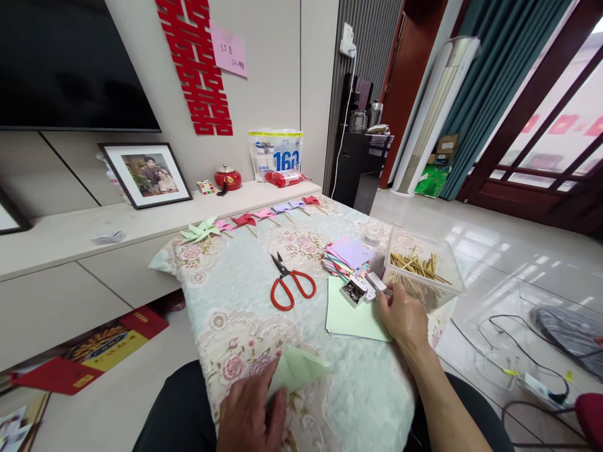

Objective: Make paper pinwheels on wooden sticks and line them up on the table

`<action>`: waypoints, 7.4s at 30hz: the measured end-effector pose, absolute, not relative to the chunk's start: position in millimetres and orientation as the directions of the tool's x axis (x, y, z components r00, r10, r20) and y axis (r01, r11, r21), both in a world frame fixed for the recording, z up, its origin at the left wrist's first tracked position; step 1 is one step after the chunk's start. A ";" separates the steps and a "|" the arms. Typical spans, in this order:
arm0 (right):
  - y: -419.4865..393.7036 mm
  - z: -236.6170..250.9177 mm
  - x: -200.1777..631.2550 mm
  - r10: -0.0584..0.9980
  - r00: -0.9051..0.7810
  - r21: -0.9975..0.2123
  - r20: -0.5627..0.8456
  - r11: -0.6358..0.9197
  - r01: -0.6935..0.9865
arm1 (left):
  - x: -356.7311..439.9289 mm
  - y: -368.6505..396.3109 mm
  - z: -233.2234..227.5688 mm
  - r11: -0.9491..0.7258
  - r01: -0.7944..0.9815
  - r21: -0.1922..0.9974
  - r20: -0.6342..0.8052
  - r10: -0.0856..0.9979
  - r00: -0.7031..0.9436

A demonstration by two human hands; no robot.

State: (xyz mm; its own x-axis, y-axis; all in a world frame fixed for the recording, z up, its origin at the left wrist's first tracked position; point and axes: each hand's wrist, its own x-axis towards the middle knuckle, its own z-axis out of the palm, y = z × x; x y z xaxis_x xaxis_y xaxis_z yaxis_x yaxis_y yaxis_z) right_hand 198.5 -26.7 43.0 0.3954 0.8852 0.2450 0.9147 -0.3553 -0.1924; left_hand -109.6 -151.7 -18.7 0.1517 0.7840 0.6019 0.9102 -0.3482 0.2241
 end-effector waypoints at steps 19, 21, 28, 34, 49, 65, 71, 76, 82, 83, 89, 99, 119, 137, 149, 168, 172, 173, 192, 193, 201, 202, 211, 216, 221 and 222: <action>-67.2 58.3 271.3 0.971 0.224 -0.948 -0.081 -0.144 0.283 | -104.9 -154.3 -13.3 -0.312 0.903 0.295 0.586 0.806 0.087; -65.9 55.4 265.1 0.975 0.101 -0.951 -0.198 -0.216 0.220 | -104.9 -154.2 -12.4 -0.315 0.900 0.300 0.582 0.808 0.089; -66.2 57.0 243.5 0.974 0.214 -0.800 -0.078 -0.189 0.570 | -102.5 -153.6 -5.0 -0.261 0.888 0.379 0.542 0.840 0.016; -82.7 68.1 190.1 0.962 -0.053 -0.807 0.270 0.256 0.532 | -92.3 -157.5 9.8 -0.187 0.829 0.527 0.458 0.884 -0.092; -94.1 43.5 95.3 0.921 -0.379 -0.674 0.093 0.339 0.657 | -88.6 -158.5 10.0 -0.225 0.843 0.488 0.522 0.850 -0.076; -96.0 35.8 88.8 0.928 -0.347 -0.595 0.133 0.355 0.721 | -74.0 -169.4 6.5 -0.484 0.862 0.149 0.697 0.670 0.255; -97.1 33.7 89.0 0.925 -0.352 -0.563 0.140 0.367 0.740 | -68.7 -170.9 9.0 -0.467 0.876 0.121 0.661 0.696 0.280; -98.0 28.2 91.5 0.914 -0.364 -0.531 0.178 0.400 0.747 | -67.9 -171.1 12.9 -0.458 0.881 0.124 0.660 0.701 0.271; -102.3 21.8 93.9 0.885 -0.379 -0.503 0.270 0.466 0.728 | -67.4 -170.1 10.7 -0.473 0.869 0.144 0.667 0.695 0.267; -103.1 20.8 94.1 0.881 -0.381 -0.502 0.282 0.474 0.724 | -67.2 -170.3 9.6 -0.475 0.868 0.145 0.667 0.695 0.269; -104.3 17.2 94.1 0.856 -0.401 -0.473 0.328 0.516 0.714 | -66.9 -178.2 4.9 -0.430 0.890 0.149 0.674 0.703 0.227; -133.9 24.2 91.5 0.686 -0.551 -0.315 0.474 0.717 0.622 | -70.3 -183.8 10.9 -0.431 0.886 0.168 0.608 0.753 0.251; -151.8 6.2 127.4 0.748 -0.553 -0.094 0.368 0.621 0.778 | -88.2 -195.3 12.6 -0.383 0.919 0.092 0.584 0.769 0.262; -138.0 27.6 115.4 0.748 -0.521 -0.210 0.412 0.634 0.744 | -84.3 -211.5 6.8 -0.445 0.894 0.056 0.652 0.694 0.305; -115.6 34.1 94.6 0.948 -0.282 -0.549 0.149 0.316 0.774 | -75.9 -207.5 0.0 -0.480 0.838 0.260 0.652 0.727 0.214; -154.1 41.3 96.4 0.906 -0.354 -0.485 0.231 0.423 0.765 | -82.0 -213.6 22.6 0.378 -0.543 0.750 -0.416 0.908 0.057; -149.0 33.3 98.6 0.924 -0.292 -0.529 0.247 0.381 0.759 | -81.1 -209.7 21.8 0.387 -0.497 0.777 -0.401 0.912 0.084; -146.2 32.0 98.4 0.934 -0.274 -0.558 0.231 0.358 0.749 | -80.7 -209.5 21.8 0.383 -0.491 0.782 -0.396 0.914 0.081; -150.4 31.0 95.6 0.987 -0.138 -0.957 -0.079 -0.037 0.287 | -71.2 -204.8 24.8 0.330 -0.547 0.769 -0.361 0.931 0.055; -153.8 28.5 94.4 0.988 -0.135 -0.963 -0.078 -0.039 0.268 | -68.3 -202.2 25.7 0.312 -0.537 0.784 -0.354 0.935 0.027; -170.8 34.8 96.9 0.991 -0.133 -0.951 -0.029 0.013 0.310 | -58.1 -183.2 34.9 0.289 -0.362 0.886 -0.360 0.922 -0.146; -170.1 37.6 99.7 0.995 -0.096 -0.951 -0.017 0.014 0.310 | -58.8 -182.9 34.8 0.289 -0.350 0.891 -0.351 0.927 -0.129; -158.0 33.1 101.0 0.971 -0.170 -0.984 -0.167 -0.175 -0.029 | -59.6 -189.7 36.7 0.214 -0.442 0.871 -0.211 0.976 0.057; -154.6 33.6 98.8 0.963 -0.216 -0.984 -0.164 -0.176 -0.036 | -65.8 -183.0 44.8 0.347 -0.409 0.844 -0.355 0.933 0.061; -157.6 43.6 102.2 0.976 -0.201 -0.996 -0.085 -0.083 0.020 | -72.4 -174.4 48.0 0.341 -0.409 0.846 -0.345 0.936 0.067; -157.8 45.9 104.9 0.981 -0.191 -0.998 -0.021 -0.010 0.055 | -73.7 -173.3 48.7 0.333 -0.420 0.844 -0.346 0.937 0.047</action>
State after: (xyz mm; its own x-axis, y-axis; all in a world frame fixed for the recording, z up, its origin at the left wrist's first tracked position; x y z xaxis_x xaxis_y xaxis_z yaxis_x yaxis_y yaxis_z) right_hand 104.9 -157.8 45.9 -0.1910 0.9814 -0.0208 0.0552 -0.0104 -0.9984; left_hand -73.7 -173.3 48.7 0.0472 0.9369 -0.3464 -0.4199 0.3333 0.8442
